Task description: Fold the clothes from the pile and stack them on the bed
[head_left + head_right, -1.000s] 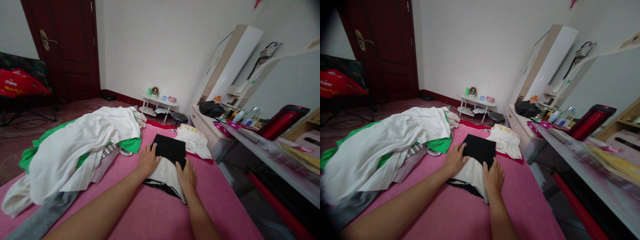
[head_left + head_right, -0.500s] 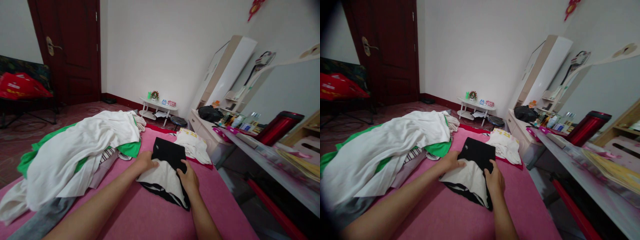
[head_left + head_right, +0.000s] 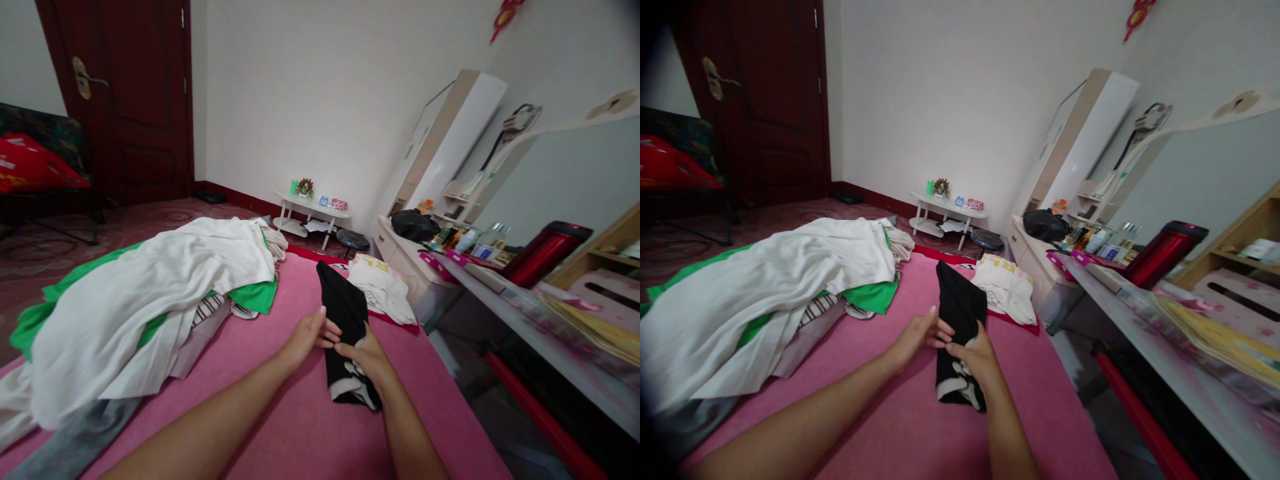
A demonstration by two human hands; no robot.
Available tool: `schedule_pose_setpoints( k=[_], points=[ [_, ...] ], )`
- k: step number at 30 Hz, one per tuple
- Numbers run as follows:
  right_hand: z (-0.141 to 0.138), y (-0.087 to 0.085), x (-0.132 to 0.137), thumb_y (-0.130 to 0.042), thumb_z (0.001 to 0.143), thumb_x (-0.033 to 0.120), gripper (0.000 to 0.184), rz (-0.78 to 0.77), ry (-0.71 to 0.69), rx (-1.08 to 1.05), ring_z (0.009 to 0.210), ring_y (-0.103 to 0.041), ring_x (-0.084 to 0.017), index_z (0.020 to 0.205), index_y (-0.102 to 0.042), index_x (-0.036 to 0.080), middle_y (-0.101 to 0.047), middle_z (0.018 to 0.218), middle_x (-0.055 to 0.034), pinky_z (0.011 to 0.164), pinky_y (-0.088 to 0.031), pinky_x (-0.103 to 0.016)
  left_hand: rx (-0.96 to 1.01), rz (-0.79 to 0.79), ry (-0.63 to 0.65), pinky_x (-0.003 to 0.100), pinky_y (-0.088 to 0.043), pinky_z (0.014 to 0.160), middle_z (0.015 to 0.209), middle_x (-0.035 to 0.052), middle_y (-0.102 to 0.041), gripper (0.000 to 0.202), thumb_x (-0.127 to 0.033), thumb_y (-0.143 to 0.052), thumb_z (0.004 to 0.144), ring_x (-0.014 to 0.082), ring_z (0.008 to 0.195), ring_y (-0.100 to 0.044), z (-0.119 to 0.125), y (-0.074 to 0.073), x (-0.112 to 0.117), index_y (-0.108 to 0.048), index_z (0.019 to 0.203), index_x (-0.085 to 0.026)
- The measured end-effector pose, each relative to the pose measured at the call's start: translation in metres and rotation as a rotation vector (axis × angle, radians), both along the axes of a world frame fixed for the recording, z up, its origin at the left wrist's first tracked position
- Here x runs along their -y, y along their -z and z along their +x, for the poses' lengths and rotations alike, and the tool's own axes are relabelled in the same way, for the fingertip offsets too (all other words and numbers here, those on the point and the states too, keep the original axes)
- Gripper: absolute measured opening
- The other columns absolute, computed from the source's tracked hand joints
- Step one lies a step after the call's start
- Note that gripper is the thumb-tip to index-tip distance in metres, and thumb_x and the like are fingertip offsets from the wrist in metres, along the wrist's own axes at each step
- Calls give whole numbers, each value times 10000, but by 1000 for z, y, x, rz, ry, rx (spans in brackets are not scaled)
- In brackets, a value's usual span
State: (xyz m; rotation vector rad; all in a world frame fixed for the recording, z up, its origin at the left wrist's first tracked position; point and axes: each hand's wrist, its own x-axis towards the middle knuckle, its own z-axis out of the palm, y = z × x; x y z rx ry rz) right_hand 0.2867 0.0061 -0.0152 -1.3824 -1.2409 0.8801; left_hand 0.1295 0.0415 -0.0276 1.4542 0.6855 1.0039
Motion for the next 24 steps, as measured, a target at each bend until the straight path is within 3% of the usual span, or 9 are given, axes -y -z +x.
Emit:
schedule_pose_setpoints(
  k=[2,4,8,10,14,16,18,21,24],
  points=[
    [-4,5,2,-725,562,210,500,-8,44,-26,798,-674,-215,1039,-581,166,-710,904,-56,707,-534,-318,-16,-26,-104,287,-476,625,701,82,-628,685,-671,-281,886,176,647,-605,-2,12,-9,-650,805,-100],
    [-8,8,6,-679,606,199,444,17,103,3,770,-672,-197,1041,-594,163,-707,880,-43,695,-528,-299,-52,44,-197,269,-448,597,649,56,-608,614,-639,-351,885,157,594,-572,-4,20,-14,-644,771,-113],
    [-5,0,6,-651,658,259,469,127,261,55,785,-663,-196,1116,-597,173,-702,920,-42,696,-525,-299,-66,82,-215,261,-435,597,642,47,-618,585,-595,-312,918,158,594,-578,-4,28,-17,-638,784,-129],
    [8,-19,-4,-667,643,291,506,217,385,99,807,-656,-204,1129,-611,164,-699,940,-51,707,-520,-298,-115,103,-198,264,-432,610,657,57,-636,608,-587,-277,928,165,609,-591,-3,30,-17,-648,780,-130],
    [57,-77,-53,-669,601,305,502,368,593,339,752,-630,-208,1071,-666,128,-697,847,-52,667,-494,-290,-264,159,-207,261,-412,629,682,52,-660,626,-565,-229,941,172,634,-600,-1,29,-17,-670,789,-147],
    [86,-102,-84,-659,591,314,509,330,682,504,755,-620,-217,1070,-677,141,-694,828,-55,669,-482,-301,-328,180,-206,256,-396,630,687,43,-664,619,-543,-217,948,174,650,-602,-1,27,-16,-671,773,-160],
    [109,-116,-112,-660,589,314,535,229,766,646,799,-623,-240,1108,-673,183,-699,878,-70,700,-476,-328,-395,220,-200,250,-373,621,688,36,-661,582,-514,-243,949,173,660,-597,-1,24,-15,-660,729,-173],
    [129,-111,-143,-674,596,324,568,51,796,777,891,-625,-288,1155,-654,221,-690,989,-110,745,-464,-386,-503,288,-213,247,-325,589,664,24,-636,491,-467,-330,933,165,630,-564,-1,23,-15,-625,665,-180],
    [135,-78,-157,-716,574,330,492,-44,692,791,855,-640,-284,1040,-695,174,-695,918,-129,717,-469,-378,-574,295,-221,249,-281,565,638,15,-619,427,-419,-378,916,156,603,-536,0,24,-17,-613,650,-183]
  ],
)
